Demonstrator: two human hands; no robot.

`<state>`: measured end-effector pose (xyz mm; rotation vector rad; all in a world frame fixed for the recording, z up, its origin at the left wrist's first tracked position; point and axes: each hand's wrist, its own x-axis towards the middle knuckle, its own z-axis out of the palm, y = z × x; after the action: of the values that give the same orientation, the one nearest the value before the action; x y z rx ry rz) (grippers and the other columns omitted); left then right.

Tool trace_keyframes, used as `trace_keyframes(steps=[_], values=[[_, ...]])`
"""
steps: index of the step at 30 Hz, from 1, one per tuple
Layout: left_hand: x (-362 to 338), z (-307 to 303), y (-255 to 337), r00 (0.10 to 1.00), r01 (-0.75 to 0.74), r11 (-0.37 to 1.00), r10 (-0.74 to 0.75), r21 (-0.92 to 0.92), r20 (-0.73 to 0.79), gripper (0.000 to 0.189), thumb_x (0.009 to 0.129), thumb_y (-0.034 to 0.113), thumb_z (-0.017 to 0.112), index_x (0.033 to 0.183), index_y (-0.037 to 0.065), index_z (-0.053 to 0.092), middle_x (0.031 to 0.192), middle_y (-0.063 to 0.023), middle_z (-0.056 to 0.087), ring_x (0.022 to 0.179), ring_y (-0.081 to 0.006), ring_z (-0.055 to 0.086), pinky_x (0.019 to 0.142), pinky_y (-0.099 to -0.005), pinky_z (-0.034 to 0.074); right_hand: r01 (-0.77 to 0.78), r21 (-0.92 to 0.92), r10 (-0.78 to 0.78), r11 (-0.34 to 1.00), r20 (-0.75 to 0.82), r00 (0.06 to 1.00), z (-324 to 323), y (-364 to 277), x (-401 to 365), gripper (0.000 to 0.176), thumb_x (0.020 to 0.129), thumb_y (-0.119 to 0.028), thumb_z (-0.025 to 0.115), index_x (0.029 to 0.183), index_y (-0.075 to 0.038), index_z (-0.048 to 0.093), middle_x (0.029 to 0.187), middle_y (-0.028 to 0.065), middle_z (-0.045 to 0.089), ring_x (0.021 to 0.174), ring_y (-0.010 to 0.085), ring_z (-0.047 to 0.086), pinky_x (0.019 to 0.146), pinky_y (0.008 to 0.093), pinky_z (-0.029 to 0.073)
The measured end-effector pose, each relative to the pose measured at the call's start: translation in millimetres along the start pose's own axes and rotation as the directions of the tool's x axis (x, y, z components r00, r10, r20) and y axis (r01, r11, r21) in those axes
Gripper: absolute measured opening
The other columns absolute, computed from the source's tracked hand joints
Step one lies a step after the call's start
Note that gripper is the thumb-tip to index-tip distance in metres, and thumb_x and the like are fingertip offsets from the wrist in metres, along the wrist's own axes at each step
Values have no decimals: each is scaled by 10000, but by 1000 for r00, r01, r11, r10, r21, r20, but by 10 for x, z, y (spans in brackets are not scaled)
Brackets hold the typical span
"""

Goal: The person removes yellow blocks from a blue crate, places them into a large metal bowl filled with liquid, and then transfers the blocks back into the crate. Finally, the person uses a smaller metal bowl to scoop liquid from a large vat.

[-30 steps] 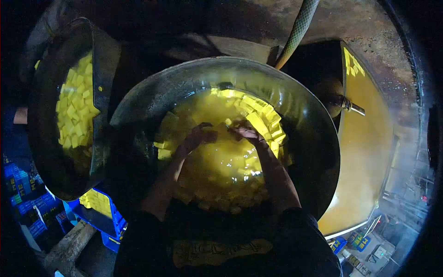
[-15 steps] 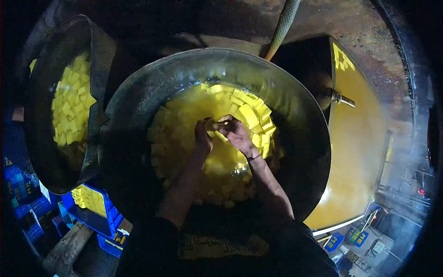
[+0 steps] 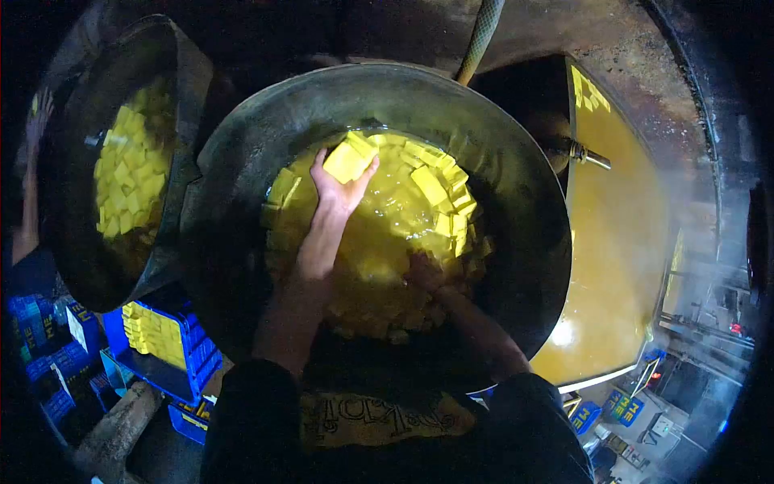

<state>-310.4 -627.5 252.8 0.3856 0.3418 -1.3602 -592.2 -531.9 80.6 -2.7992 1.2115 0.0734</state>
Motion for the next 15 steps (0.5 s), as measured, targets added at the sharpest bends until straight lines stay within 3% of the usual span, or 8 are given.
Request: trace_keyframes(steps=[3,7,8,9,10,11,13,15], values=[[-71,370,191,996,-77,997,77,3,41,493,865,389,304,1077,-1,518,1094,-192,526,1028,-339,470,886,-493,367,20,117,-51,993,273,961,152,69,26,251,717,-192,563,938,-81,604,800,134,622,799,276,611,732,423,488],[-398,806,526,986,-104,993,96,50,136,491,832,395,390,1096,-3,507,1128,-195,515,1067,-349,457,913,-504,349,262,103,-279,960,239,930,-355,216,364,190,779,-175,539,924,-65,595,753,118,620,727,271,615,712,404,488],[-542,900,600,981,-124,992,122,8,150,499,825,399,399,1101,-3,503,1138,-197,511,1073,-351,455,915,-509,344,-168,576,-114,800,421,900,-565,214,513,195,788,-221,559,897,-63,594,754,106,616,721,259,610,684,394,487],[-639,959,674,975,-144,989,148,-35,164,507,817,403,407,1105,-4,499,1147,-198,507,1078,-354,453,918,-515,340,-582,747,-84,321,635,768,-589,252,668,219,798,-267,578,870,-60,594,754,93,611,714,246,605,656,383,486],[-700,990,753,967,-188,982,191,-33,170,493,808,390,412,1084,-6,516,1135,-195,520,1085,-354,451,919,-529,331,-349,917,-307,191,394,867,-394,231,891,357,715,-401,670,808,-70,574,727,87,598,688,269,591,612,380,481],[-745,972,827,963,-206,978,209,-35,173,493,808,390,412,1084,-6,516,1135,-195,520,1085,-354,451,919,-529,331,-340,920,-323,194,387,863,-409,111,1035,357,715,-401,670,808,-70,574,727,87,598,688,269,591,612,380,481],[-826,925,979,929,-245,969,245,-35,276,469,795,377,418,1045,0,541,1102,-185,542,1085,-350,452,919,-531,327,47,464,-128,885,145,981,-625,-435,1319,363,720,-417,656,875,-106,551,677,113,579,546,285,541,494,382,450],[-961,895,1089,921,-276,960,278,-48,272,446,775,380,432,1014,27,562,1077,-163,561,1077,-337,459,911,-522,328,112,375,-150,920,73,986,-543,-949,1448,378,702,-408,666,901,-110,546,708,101,572,596,291,547,509,400,447]])
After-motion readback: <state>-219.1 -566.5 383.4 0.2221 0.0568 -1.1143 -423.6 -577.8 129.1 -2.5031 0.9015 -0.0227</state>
